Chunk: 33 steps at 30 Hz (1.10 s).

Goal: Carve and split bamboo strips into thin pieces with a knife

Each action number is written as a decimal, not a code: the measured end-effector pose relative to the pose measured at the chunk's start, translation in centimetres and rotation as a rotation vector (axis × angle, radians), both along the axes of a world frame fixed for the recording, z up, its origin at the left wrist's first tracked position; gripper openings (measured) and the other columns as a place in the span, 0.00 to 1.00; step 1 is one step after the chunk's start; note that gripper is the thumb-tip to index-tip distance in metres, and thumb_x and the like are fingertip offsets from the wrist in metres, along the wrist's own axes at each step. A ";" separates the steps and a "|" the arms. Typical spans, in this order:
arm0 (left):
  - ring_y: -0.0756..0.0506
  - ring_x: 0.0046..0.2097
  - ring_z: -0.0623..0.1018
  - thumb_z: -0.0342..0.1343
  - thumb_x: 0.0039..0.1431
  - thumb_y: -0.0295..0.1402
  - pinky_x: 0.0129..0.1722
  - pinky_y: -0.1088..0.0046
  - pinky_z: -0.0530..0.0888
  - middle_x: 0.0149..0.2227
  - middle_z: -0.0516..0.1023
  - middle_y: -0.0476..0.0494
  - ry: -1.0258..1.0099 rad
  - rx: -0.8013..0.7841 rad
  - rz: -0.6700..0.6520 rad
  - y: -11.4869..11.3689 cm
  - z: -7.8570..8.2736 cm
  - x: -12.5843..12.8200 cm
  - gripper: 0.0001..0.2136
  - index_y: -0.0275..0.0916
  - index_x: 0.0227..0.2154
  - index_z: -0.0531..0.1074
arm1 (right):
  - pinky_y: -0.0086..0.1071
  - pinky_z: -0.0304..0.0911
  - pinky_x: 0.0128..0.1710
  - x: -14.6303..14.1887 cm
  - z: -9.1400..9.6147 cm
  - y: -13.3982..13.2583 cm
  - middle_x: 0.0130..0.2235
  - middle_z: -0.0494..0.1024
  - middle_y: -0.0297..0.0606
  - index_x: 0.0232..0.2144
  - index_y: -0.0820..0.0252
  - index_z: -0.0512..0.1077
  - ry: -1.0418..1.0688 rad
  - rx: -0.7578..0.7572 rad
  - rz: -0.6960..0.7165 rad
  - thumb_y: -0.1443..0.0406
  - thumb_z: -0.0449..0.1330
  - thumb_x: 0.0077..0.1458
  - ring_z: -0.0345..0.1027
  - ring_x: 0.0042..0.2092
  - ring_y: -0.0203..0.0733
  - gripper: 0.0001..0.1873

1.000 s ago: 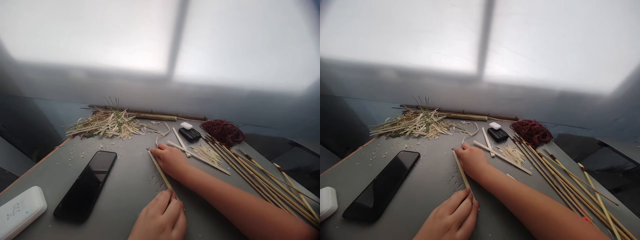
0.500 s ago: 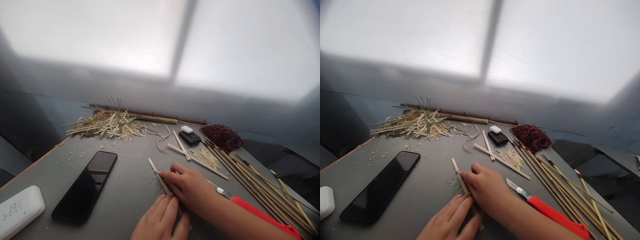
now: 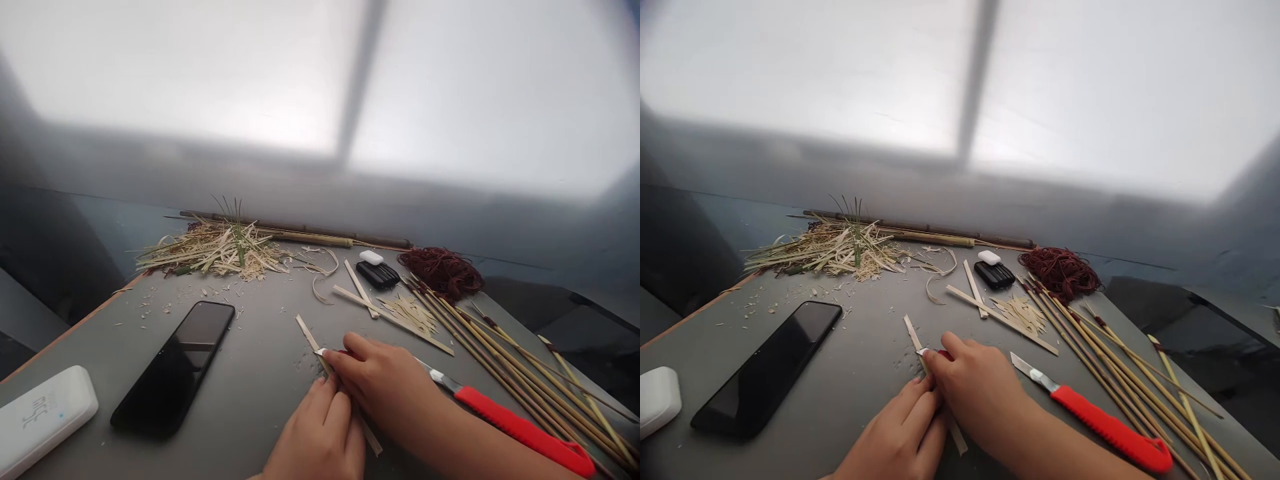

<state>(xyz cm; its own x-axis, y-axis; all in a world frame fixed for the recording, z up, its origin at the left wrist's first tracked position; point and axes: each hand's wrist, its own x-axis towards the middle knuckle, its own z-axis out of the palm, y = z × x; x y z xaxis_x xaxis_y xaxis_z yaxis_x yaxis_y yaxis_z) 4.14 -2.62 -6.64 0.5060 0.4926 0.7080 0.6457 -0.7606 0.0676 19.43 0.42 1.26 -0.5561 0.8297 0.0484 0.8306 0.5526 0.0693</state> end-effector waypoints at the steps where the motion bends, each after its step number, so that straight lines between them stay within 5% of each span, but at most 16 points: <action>1: 0.39 0.43 0.79 0.45 0.60 0.25 0.47 0.65 0.77 0.37 0.79 0.35 -0.010 0.012 0.001 0.0 -0.1 0.1 0.13 0.30 0.43 0.73 | 0.32 0.43 0.24 -0.2 0.0 0.1 0.32 0.71 0.34 0.40 0.49 0.73 -0.007 0.001 -0.003 0.68 0.58 0.58 0.63 0.28 0.36 0.09; 9: 0.39 0.40 0.78 0.46 0.58 0.24 0.41 0.65 0.79 0.34 0.77 0.35 0.012 -0.009 0.017 -0.1 -0.7 0.3 0.12 0.31 0.37 0.74 | 0.31 0.43 0.24 -1.2 -1.0 1.8 0.33 0.72 0.33 0.44 0.48 0.73 0.031 0.062 -0.036 0.67 0.54 0.61 0.63 0.27 0.33 0.12; 19: 0.41 0.36 0.74 0.46 0.59 0.24 0.43 0.61 0.76 0.29 0.73 0.39 0.191 0.028 -0.031 -0.4 0.4 0.2 0.10 0.33 0.31 0.73 | 0.29 0.48 0.23 -2.9 -0.5 2.4 0.35 0.73 0.36 0.44 0.49 0.73 -0.016 0.024 -0.118 0.65 0.52 0.64 0.69 0.31 0.36 0.11; 22: 0.41 0.35 0.73 0.48 0.62 0.32 0.43 0.61 0.76 0.29 0.73 0.38 0.184 -0.013 -0.036 -0.5 0.5 0.2 0.12 0.33 0.31 0.74 | 0.27 0.51 0.24 -3.2 -0.4 2.5 0.35 0.73 0.36 0.44 0.49 0.73 -0.013 0.027 -0.121 0.65 0.52 0.63 0.70 0.31 0.36 0.11; 27: 0.36 0.41 0.74 0.47 0.53 0.62 0.47 0.57 0.75 0.34 0.74 0.33 0.170 -0.093 -0.077 -0.7 1.0 0.0 0.34 0.30 0.34 0.75 | 0.27 0.54 0.26 -3.4 -0.6 3.0 0.36 0.74 0.36 0.44 0.48 0.73 0.019 0.044 -0.122 0.64 0.51 0.63 0.70 0.31 0.36 0.12; 33: 0.34 0.42 0.74 0.50 0.47 0.65 0.46 0.55 0.75 0.36 0.75 0.31 0.115 -0.227 -0.082 -1.1 2.1 -0.2 0.38 0.27 0.36 0.76 | 0.28 0.57 0.27 -3.6 -0.9 3.5 0.38 0.74 0.35 0.45 0.47 0.74 0.064 0.057 -0.116 0.63 0.49 0.65 0.71 0.31 0.38 0.14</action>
<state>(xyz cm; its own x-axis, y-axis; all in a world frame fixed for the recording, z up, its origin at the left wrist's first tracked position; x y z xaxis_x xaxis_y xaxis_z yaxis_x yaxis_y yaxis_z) 3.93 -3.71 -4.58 0.6214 0.5862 0.5198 0.5959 -0.7844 0.1722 15.84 3.90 0.39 -0.4505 0.8833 0.1295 0.8925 0.4490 0.0422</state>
